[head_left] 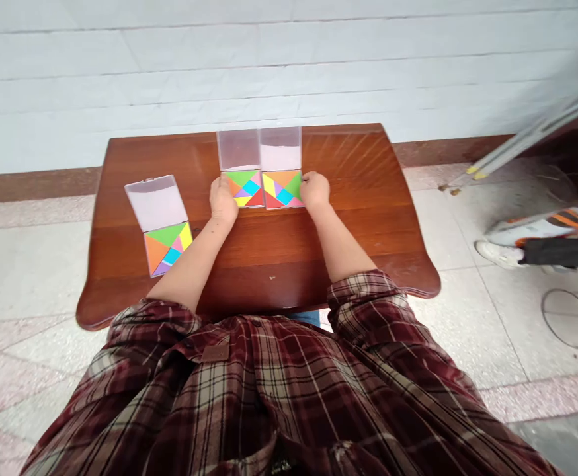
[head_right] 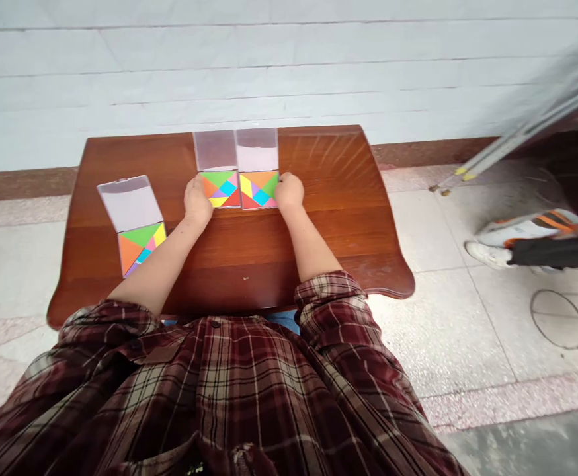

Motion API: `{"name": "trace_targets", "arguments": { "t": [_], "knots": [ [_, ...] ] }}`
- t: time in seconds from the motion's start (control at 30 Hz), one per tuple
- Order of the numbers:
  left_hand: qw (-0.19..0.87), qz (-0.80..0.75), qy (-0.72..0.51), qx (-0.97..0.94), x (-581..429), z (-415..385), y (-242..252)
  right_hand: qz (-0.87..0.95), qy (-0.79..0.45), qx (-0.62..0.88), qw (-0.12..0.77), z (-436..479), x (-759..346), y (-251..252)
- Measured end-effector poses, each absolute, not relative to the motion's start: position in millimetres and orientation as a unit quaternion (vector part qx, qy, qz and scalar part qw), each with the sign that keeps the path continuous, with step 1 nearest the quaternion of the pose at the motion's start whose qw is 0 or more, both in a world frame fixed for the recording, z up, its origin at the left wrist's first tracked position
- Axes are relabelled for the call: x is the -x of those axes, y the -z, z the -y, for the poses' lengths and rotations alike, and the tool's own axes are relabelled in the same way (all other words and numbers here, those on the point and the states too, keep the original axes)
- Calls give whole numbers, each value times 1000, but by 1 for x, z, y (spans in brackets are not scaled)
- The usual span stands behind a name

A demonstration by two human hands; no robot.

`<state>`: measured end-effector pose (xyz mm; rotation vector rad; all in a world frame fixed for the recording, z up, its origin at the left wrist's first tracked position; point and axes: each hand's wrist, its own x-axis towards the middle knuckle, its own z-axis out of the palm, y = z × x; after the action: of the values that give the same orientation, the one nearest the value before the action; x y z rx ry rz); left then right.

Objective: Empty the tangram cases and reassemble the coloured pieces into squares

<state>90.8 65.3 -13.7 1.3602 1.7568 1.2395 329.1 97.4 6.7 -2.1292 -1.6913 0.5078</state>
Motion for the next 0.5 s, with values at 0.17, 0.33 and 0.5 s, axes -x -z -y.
{"name": "trace_targets", "arguments": {
  "t": [0.17, 0.33, 0.5],
  "knots": [
    [278, -685, -456, -496, -97, -66, 25, 586, -183, 761, 210, -98, -334, -5],
    [277, -692, -449, -492, -104, -65, 28, 584, -179, 764, 208, -96, -335, -5],
    [281, -682, -477, -478, -102, -67, 31, 589, -180, 762, 202, -97, -335, -4]
  ]
}}
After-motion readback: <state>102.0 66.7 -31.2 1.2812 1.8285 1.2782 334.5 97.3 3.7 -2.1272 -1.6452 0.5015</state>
